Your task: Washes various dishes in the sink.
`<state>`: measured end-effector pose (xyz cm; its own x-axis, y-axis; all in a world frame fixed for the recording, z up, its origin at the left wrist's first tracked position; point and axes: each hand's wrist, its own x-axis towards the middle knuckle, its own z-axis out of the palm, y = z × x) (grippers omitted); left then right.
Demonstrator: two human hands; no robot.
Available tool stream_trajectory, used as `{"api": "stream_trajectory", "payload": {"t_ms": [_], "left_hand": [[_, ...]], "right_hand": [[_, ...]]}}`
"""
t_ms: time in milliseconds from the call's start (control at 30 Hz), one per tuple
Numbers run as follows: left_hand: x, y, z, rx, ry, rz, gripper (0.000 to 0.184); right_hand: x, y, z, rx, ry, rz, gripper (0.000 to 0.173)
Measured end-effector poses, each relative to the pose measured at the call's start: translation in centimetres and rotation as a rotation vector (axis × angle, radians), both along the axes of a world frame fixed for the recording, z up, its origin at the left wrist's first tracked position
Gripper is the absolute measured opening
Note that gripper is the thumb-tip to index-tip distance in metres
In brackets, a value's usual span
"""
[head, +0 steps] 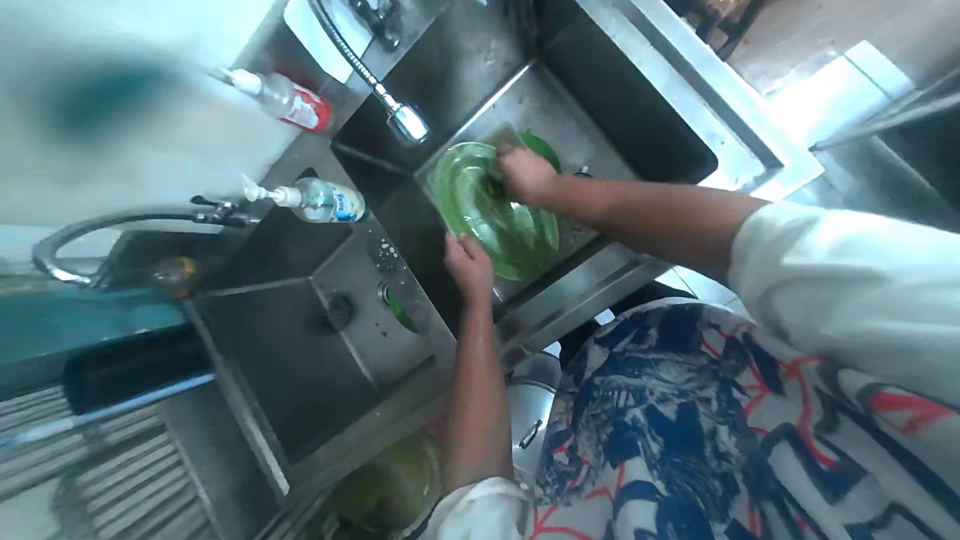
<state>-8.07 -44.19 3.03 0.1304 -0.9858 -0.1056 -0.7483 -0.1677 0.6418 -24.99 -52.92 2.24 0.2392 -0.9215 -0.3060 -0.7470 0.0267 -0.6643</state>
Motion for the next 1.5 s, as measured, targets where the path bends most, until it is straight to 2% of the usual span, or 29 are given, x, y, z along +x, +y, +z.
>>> {"api": "stream_trajectory", "payload": {"t_ms": [67,167,300,400,467,567,633,700,767,833,933,967,1033,1100,1200,1267,1400,1467,1500], "left_hand": [[-0.6,0.5,-0.7,0.016,0.026,-0.037,0.034],[-1.2,0.4,-0.5,-0.012,0.113,0.024,0.032],[0.0,0.0,-0.3,-0.065,0.157,0.126,0.035],[1.3,-0.5,-0.6,-0.100,0.158,0.211,0.038],[1.4,-0.6,-0.1,-0.104,0.132,0.225,0.039],[0.6,0.1,0.6,-0.051,0.090,0.157,0.040],[0.0,0.7,0.1,-0.016,0.057,0.058,0.040],[-1.2,1.0,-0.4,-0.015,0.031,-0.010,0.037],[-1.7,1.0,-1.0,-0.021,0.061,0.018,0.037],[-1.3,0.6,-1.1,-0.033,0.095,0.079,0.037],[0.1,0.0,-1.0,-0.074,0.098,0.155,0.037],[0.2,-0.1,-0.9,-0.086,0.095,0.157,0.037],[-0.1,0.0,-0.3,-0.081,0.091,0.140,0.037],[-0.8,0.4,-0.1,-0.043,0.097,0.107,0.037],[-2.1,0.9,-0.7,-0.038,0.068,0.018,0.037],[-2.2,0.8,-1.0,-0.041,0.102,0.055,0.037],[-0.1,-0.6,-0.9,-0.048,0.111,0.155,0.037],[0.4,-0.9,-0.8,-0.070,0.074,0.154,0.038],[0.5,-0.8,-0.7,-0.065,0.057,0.133,0.039]], "right_hand": [[0.6,-2.7,0.5,-0.088,-0.025,0.008,0.030],[2.5,-3.5,1.5,-0.196,-0.164,0.096,0.031],[3.7,0.5,2.0,-0.229,-0.256,0.355,0.027],[3.2,4.7,0.6,-0.178,-0.150,0.524,0.024],[1.5,6.2,0.0,-0.069,-0.065,0.476,0.029],[-0.9,3.8,0.1,0.040,0.026,0.151,0.028],[-1.1,0.5,0.6,-0.002,0.043,0.004,0.031],[0.0,-1.6,0.8,-0.084,-0.030,-0.037,0.031],[1.8,-1.1,0.9,-0.126,-0.129,0.038,0.030],[2.6,1.4,1.2,-0.129,-0.194,0.199,0.028],[1.2,6.1,-0.2,-0.125,-0.160,0.444,0.023],[0.3,6.9,-0.4,-0.051,-0.111,0.470,0.024],[-1.4,6.0,-0.3,0.046,0.038,0.355,0.025],[-1.9,2.8,0.5,0.050,0.114,0.139,0.027],[-0.2,-1.8,1.7,-0.053,0.049,-0.016,0.032],[1.6,-1.8,2.1,-0.111,-0.071,0.070,0.032],[2.5,4.3,0.0,-0.204,-0.163,0.365,0.023],[0.7,6.7,-0.3,-0.085,-0.084,0.469,0.022],[-0.2,6.9,-1.0,-0.028,-0.039,0.454,0.021]]}}
